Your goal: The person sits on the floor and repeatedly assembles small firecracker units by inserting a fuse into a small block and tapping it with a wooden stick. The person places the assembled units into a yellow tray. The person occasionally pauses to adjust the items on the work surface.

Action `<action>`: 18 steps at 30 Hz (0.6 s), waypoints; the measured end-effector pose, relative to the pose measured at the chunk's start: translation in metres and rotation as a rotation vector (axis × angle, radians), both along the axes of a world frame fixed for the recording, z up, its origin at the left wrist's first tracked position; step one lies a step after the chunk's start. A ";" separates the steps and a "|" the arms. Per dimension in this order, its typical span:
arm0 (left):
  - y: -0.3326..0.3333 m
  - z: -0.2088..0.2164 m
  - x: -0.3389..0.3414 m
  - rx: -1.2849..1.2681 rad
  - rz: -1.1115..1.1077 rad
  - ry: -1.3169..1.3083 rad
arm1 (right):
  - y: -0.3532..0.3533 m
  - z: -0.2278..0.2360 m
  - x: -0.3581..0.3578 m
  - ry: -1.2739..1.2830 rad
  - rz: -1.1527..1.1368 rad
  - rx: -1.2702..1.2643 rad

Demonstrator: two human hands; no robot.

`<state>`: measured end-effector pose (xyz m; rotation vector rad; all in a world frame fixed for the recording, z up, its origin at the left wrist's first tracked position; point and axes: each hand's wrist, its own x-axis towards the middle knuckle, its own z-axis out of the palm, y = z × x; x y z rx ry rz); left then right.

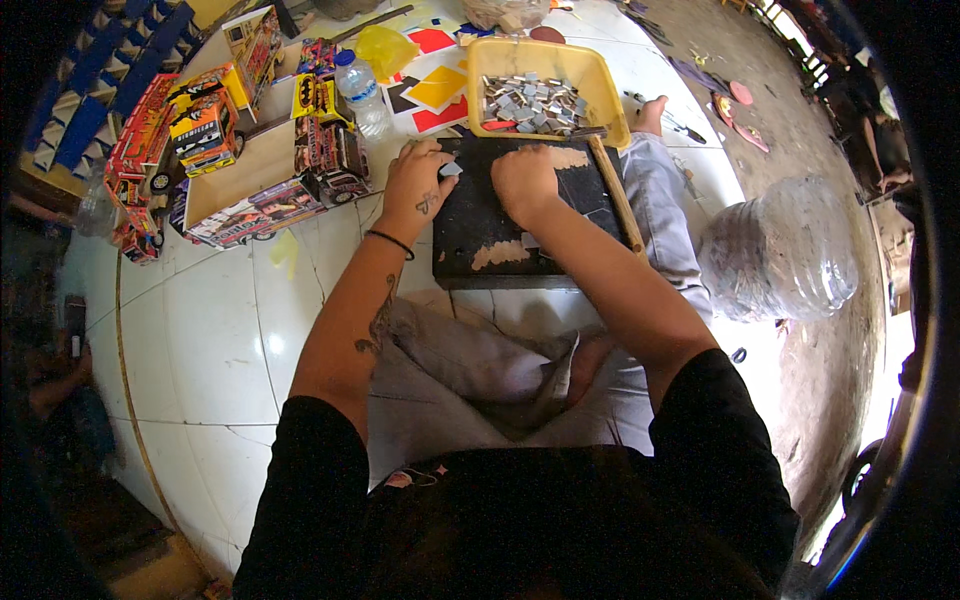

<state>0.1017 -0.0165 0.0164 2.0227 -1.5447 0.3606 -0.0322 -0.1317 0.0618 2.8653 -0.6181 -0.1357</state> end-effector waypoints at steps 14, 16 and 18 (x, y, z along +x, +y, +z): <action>0.002 -0.015 -0.095 -0.296 -0.168 1.100 | -0.020 -0.023 -0.090 -1.021 -0.359 1.483; 0.004 -0.016 -0.095 -0.259 -0.140 0.834 | -0.018 -0.022 -0.092 -0.974 -0.389 1.456; 0.008 -0.018 -0.095 -0.222 -0.123 0.614 | -0.013 -0.021 -0.091 -1.029 -0.277 1.419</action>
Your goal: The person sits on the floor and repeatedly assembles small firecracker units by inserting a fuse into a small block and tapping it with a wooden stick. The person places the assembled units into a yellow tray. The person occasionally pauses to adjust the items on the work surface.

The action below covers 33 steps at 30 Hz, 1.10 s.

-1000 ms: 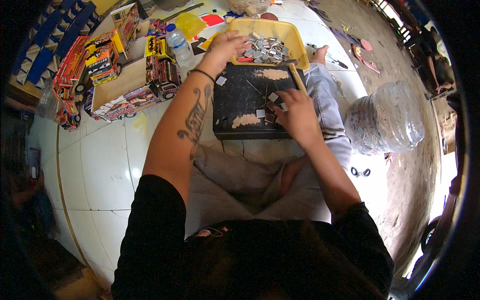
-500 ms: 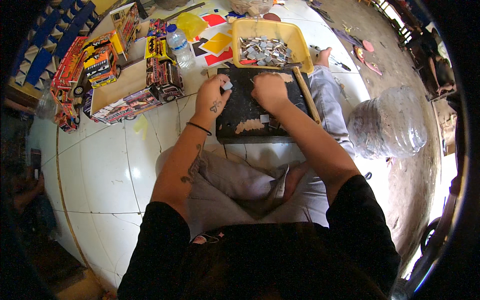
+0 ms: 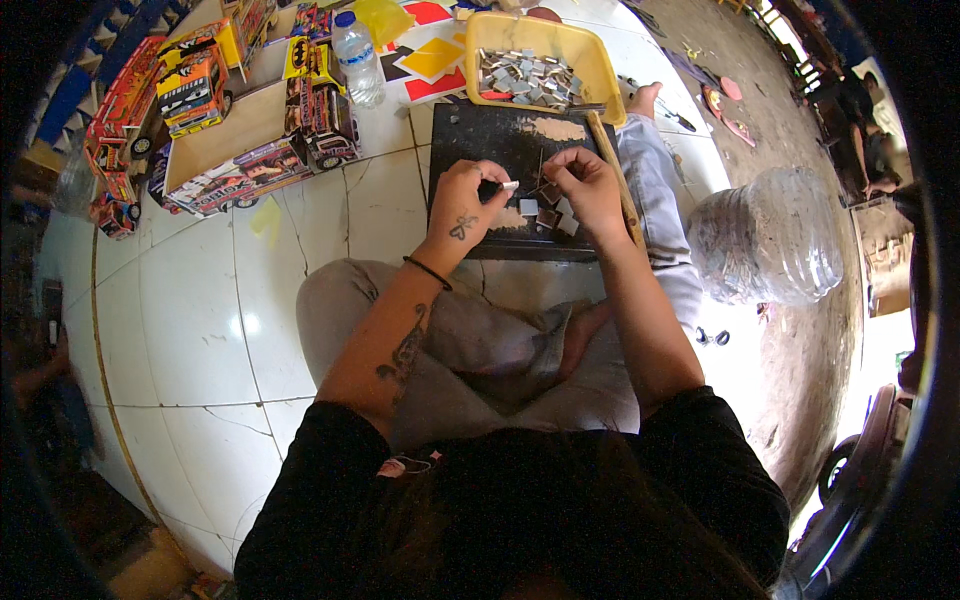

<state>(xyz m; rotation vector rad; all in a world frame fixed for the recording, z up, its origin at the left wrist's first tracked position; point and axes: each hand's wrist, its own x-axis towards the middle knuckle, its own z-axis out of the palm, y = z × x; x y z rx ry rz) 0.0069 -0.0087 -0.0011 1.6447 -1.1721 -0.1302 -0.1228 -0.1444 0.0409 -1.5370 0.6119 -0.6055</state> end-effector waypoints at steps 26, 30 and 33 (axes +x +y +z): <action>0.004 -0.002 0.001 0.057 0.005 -0.108 | 0.026 0.011 0.010 0.175 0.111 -0.585; 0.004 -0.001 0.001 0.063 0.015 -0.108 | 0.027 0.012 0.010 0.147 0.130 -0.559; 0.005 0.000 0.002 0.031 0.021 -0.176 | 0.027 0.013 0.010 0.179 0.145 -0.574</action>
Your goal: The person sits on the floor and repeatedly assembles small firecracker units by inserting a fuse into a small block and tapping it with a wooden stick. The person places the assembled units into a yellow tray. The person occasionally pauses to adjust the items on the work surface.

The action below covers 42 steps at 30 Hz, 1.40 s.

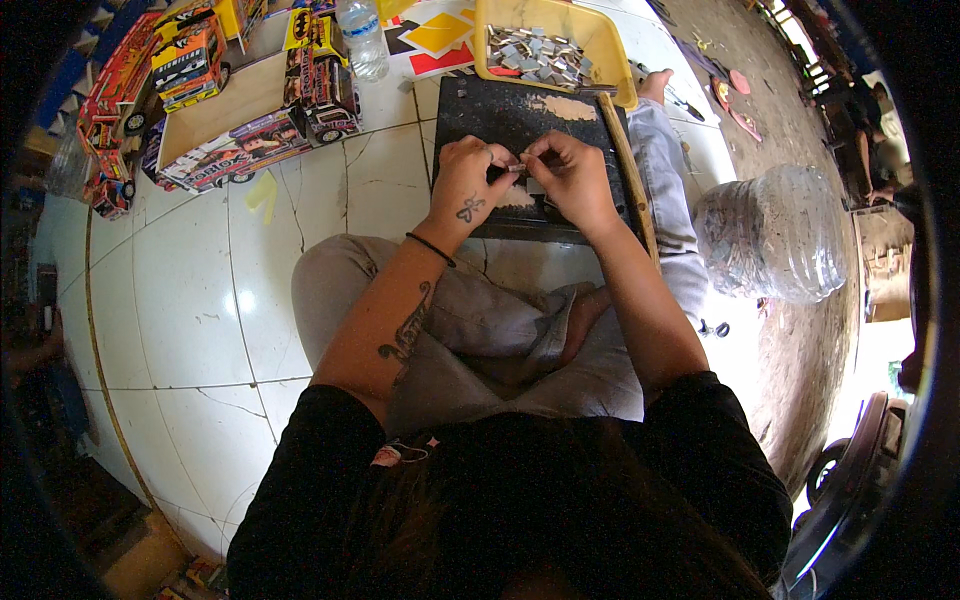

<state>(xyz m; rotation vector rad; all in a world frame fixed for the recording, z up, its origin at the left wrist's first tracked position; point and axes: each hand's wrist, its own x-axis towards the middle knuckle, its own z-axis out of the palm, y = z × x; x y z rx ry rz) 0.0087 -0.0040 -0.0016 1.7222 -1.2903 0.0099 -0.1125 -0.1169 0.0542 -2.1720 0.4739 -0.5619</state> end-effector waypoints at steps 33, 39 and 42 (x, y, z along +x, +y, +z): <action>-0.002 0.009 -0.012 -0.095 -0.073 0.040 | 0.049 0.029 -0.189 0.187 -0.153 0.329; -0.001 0.007 -0.011 -0.087 -0.077 0.004 | 0.086 0.053 -0.197 0.420 -0.193 0.094; -0.001 0.006 -0.011 -0.081 -0.067 -0.012 | 0.095 0.062 -0.199 0.403 -0.173 0.010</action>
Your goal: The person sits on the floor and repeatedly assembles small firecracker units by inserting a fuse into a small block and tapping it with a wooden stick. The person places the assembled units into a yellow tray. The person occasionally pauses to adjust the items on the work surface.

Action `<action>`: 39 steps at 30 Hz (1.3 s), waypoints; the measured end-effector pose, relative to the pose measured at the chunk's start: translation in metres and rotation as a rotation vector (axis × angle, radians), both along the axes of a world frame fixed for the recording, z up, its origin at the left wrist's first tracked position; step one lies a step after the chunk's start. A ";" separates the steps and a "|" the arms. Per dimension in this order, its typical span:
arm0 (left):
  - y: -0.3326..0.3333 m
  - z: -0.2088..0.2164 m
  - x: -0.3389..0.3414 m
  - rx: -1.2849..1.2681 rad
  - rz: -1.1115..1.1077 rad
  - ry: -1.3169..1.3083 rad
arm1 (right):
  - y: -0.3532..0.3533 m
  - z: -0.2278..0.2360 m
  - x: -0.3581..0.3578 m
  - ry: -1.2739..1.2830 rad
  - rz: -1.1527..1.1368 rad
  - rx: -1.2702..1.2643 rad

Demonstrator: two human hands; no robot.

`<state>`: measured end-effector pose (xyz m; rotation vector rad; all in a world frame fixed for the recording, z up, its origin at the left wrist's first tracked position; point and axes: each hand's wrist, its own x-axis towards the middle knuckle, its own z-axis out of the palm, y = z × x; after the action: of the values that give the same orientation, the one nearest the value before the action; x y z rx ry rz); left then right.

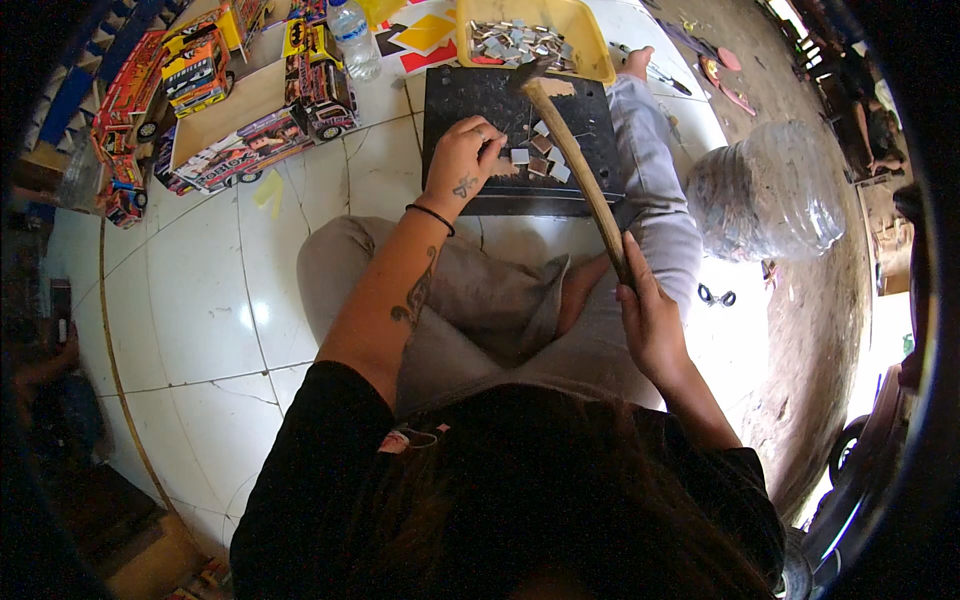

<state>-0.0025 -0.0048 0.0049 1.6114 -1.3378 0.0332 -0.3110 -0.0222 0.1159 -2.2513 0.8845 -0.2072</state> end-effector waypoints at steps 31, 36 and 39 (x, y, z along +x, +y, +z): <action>0.001 0.003 0.000 0.079 0.033 0.097 | -0.010 -0.002 0.001 -0.029 0.100 -0.101; 0.000 0.002 0.000 0.063 0.041 0.087 | -0.008 -0.001 0.000 -0.093 0.103 -0.125; -0.001 0.002 0.000 0.039 0.026 0.076 | -0.009 0.000 0.001 -0.089 0.112 -0.125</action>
<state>-0.0023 -0.0060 0.0066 1.6474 -1.2662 -0.0378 -0.3102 -0.0316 0.1163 -2.3794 0.7144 -0.3168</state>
